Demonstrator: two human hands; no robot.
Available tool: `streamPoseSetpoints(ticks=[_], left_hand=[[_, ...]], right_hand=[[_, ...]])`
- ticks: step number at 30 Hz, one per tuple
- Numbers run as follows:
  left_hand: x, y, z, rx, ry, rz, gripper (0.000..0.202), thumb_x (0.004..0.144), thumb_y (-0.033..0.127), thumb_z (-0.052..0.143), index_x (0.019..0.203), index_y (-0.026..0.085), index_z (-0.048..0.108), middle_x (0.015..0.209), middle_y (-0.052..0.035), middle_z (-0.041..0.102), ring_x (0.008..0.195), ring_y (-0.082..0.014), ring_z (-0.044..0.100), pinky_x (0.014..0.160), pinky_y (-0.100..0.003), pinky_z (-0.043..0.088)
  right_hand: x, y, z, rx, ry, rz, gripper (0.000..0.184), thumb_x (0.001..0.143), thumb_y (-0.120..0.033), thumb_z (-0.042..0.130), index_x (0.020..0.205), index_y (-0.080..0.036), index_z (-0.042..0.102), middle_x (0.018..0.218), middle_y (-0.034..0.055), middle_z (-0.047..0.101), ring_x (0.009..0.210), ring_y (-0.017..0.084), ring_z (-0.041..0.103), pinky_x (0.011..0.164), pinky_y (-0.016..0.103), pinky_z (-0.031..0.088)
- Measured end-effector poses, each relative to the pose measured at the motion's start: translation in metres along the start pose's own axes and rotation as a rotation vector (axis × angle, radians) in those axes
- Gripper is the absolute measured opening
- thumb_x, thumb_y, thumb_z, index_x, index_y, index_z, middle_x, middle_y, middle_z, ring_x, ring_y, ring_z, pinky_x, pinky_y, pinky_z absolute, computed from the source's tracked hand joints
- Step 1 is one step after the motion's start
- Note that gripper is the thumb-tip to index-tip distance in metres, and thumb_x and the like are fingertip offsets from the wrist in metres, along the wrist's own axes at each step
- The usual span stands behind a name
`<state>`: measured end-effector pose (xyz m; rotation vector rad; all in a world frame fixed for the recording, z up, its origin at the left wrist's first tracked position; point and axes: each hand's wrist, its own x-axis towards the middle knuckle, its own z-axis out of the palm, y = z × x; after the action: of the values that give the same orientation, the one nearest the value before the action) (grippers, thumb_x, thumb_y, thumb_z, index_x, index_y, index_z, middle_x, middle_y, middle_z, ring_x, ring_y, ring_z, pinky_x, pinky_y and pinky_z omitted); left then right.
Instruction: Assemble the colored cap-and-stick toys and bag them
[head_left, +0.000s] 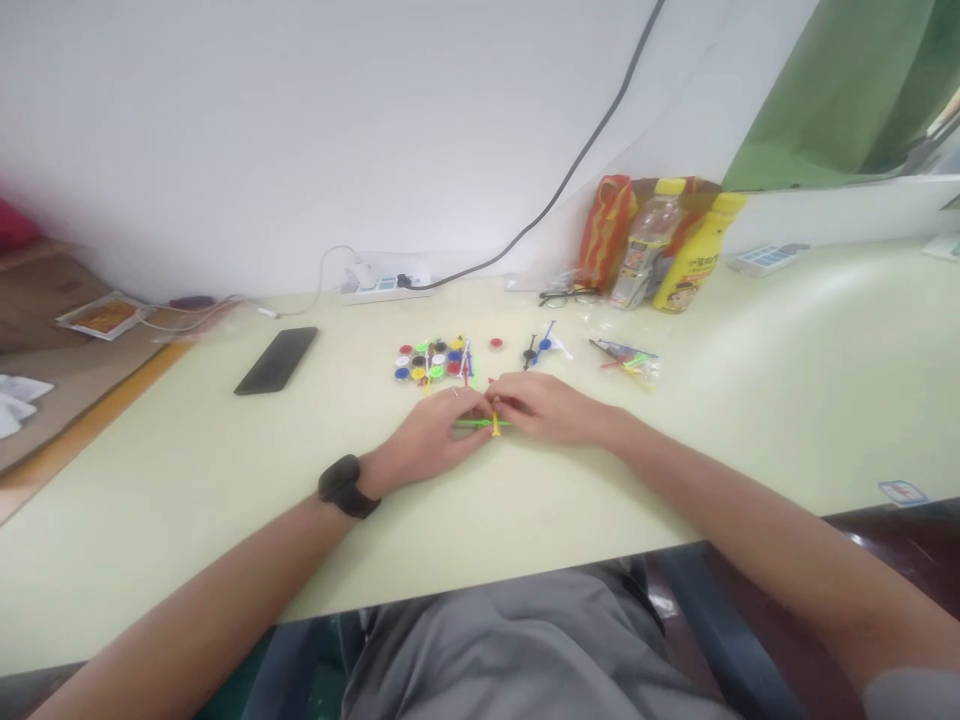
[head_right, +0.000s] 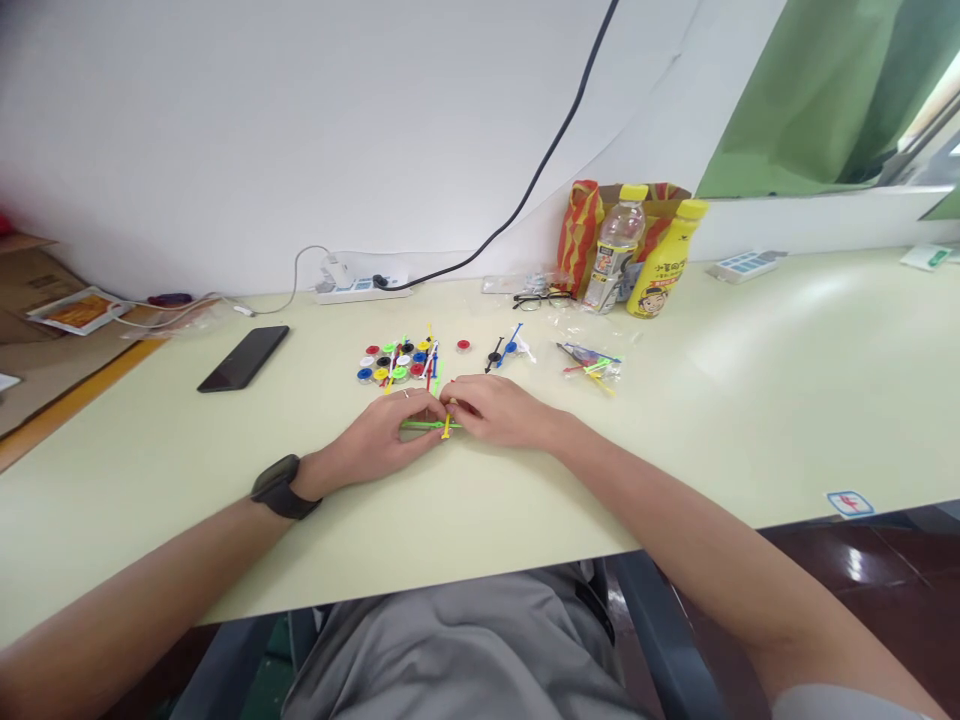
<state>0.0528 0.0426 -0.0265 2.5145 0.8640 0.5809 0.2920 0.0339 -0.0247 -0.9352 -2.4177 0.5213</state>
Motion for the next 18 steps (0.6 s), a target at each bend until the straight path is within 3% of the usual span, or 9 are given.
streamPoseSetpoints(ticks=[18], left_hand=[[0.0007,0.0,0.0,-0.003,-0.016,-0.002,0.01,0.098,0.031,0.061,0.104,0.025,0.066,0.105,-0.0033,0.072,0.097,-0.0229,0.067,0.086,-0.037,0.052]], right_hand=[[0.0008,0.0015,-0.0001,0.004,-0.012,-0.02,0.015,0.098,-0.011,0.049,0.091,-0.021,0.056,0.091,0.0029,0.065,0.082,0.018,0.057,0.075,0.029,0.038]])
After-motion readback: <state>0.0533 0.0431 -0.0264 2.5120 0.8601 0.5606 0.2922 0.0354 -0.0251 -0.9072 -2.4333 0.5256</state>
